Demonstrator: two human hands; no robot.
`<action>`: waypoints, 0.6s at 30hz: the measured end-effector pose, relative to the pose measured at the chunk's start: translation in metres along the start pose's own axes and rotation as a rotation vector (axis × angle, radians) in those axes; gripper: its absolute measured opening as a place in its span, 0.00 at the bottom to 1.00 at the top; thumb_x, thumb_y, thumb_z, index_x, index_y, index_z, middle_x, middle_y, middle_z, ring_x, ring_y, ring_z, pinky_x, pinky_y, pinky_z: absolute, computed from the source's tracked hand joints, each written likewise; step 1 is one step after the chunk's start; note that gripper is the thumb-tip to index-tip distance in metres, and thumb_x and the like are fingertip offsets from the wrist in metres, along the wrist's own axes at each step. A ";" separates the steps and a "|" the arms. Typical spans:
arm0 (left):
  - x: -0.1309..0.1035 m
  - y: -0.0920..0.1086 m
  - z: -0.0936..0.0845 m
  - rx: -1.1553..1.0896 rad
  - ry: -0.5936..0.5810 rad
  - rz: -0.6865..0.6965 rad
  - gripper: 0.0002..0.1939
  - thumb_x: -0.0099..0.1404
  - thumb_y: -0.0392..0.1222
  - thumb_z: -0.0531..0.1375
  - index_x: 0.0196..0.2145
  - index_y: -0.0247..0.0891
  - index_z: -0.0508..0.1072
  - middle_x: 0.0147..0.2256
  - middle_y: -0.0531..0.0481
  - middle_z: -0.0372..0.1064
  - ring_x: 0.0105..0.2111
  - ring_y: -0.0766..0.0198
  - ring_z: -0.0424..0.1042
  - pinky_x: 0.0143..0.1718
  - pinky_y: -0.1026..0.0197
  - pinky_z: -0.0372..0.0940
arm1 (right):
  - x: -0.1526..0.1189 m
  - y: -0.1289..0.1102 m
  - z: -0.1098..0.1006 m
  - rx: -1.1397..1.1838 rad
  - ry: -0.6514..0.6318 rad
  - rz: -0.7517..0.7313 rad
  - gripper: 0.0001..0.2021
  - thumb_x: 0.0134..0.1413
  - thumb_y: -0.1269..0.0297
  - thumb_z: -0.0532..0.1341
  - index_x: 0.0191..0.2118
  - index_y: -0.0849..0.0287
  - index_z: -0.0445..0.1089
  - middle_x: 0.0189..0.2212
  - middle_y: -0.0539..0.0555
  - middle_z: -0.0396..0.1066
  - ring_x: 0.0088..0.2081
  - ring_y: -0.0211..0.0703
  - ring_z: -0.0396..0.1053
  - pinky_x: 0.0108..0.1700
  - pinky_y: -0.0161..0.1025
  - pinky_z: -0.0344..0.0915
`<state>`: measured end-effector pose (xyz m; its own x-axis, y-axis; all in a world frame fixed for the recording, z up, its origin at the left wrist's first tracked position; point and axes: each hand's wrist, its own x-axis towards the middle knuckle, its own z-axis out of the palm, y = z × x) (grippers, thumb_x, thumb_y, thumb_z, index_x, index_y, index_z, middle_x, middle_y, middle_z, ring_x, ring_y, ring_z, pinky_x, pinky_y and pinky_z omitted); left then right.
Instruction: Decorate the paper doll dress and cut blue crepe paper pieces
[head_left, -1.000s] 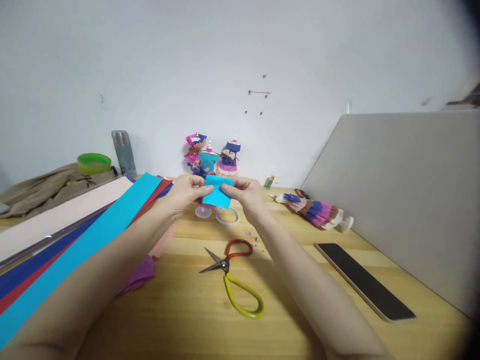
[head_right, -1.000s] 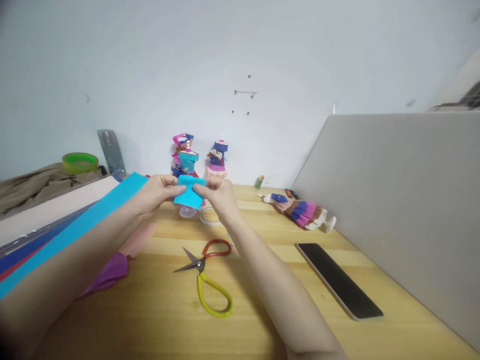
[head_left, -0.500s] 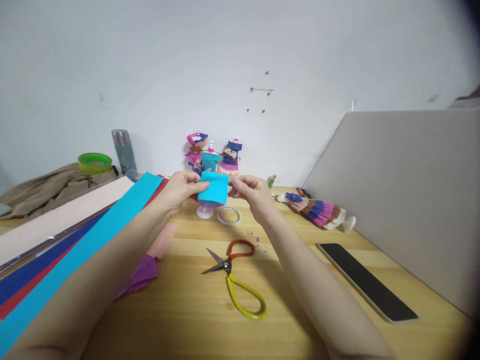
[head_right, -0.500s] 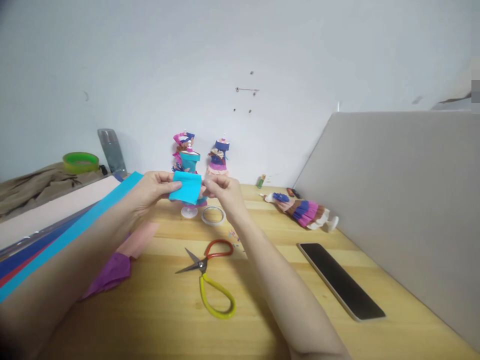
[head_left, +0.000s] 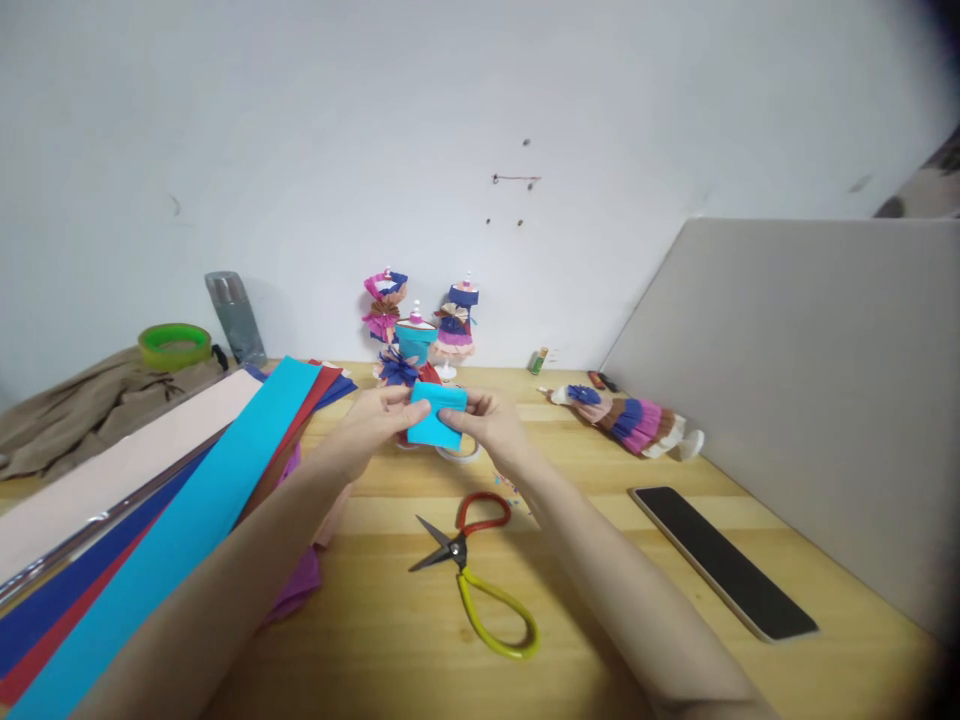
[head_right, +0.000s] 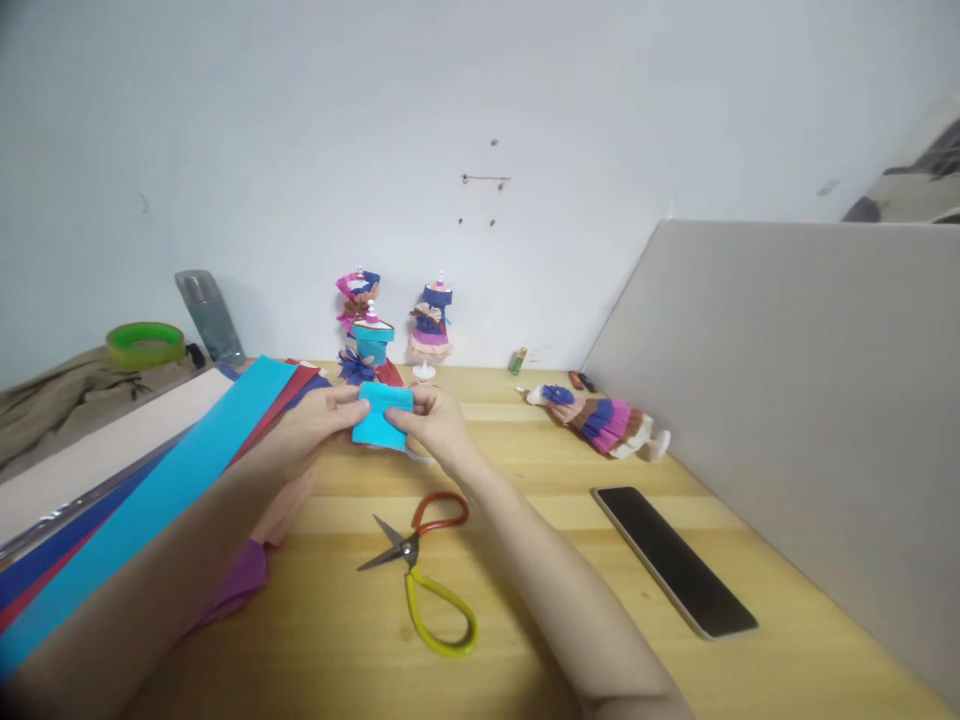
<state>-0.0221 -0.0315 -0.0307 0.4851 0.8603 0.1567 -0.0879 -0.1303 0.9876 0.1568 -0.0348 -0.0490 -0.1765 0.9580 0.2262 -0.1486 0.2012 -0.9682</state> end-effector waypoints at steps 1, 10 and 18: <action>0.000 0.000 0.002 -0.017 -0.012 -0.006 0.20 0.52 0.52 0.68 0.34 0.31 0.77 0.29 0.46 0.75 0.29 0.63 0.72 0.34 0.62 0.65 | 0.000 0.001 0.001 -0.004 -0.011 -0.003 0.16 0.31 0.54 0.73 0.25 0.59 0.74 0.22 0.48 0.74 0.26 0.39 0.70 0.34 0.38 0.69; 0.005 -0.005 0.006 -0.171 0.168 -0.100 0.20 0.46 0.49 0.72 0.33 0.31 0.80 0.28 0.46 0.78 0.28 0.62 0.74 0.39 0.59 0.68 | -0.001 -0.009 -0.009 -0.159 0.008 -0.009 0.17 0.37 0.52 0.70 0.21 0.60 0.66 0.17 0.47 0.68 0.21 0.34 0.63 0.27 0.33 0.60; 0.009 -0.010 0.000 -0.134 0.129 -0.164 0.19 0.42 0.47 0.73 0.29 0.31 0.80 0.25 0.47 0.77 0.25 0.63 0.73 0.33 0.61 0.69 | -0.002 -0.001 -0.005 -0.146 -0.013 0.031 0.17 0.35 0.52 0.70 0.23 0.58 0.66 0.17 0.46 0.67 0.19 0.33 0.60 0.23 0.33 0.58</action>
<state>-0.0173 -0.0224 -0.0388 0.3881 0.9214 -0.0170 -0.1356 0.0753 0.9879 0.1619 -0.0357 -0.0489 -0.1918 0.9616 0.1964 0.0006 0.2002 -0.9798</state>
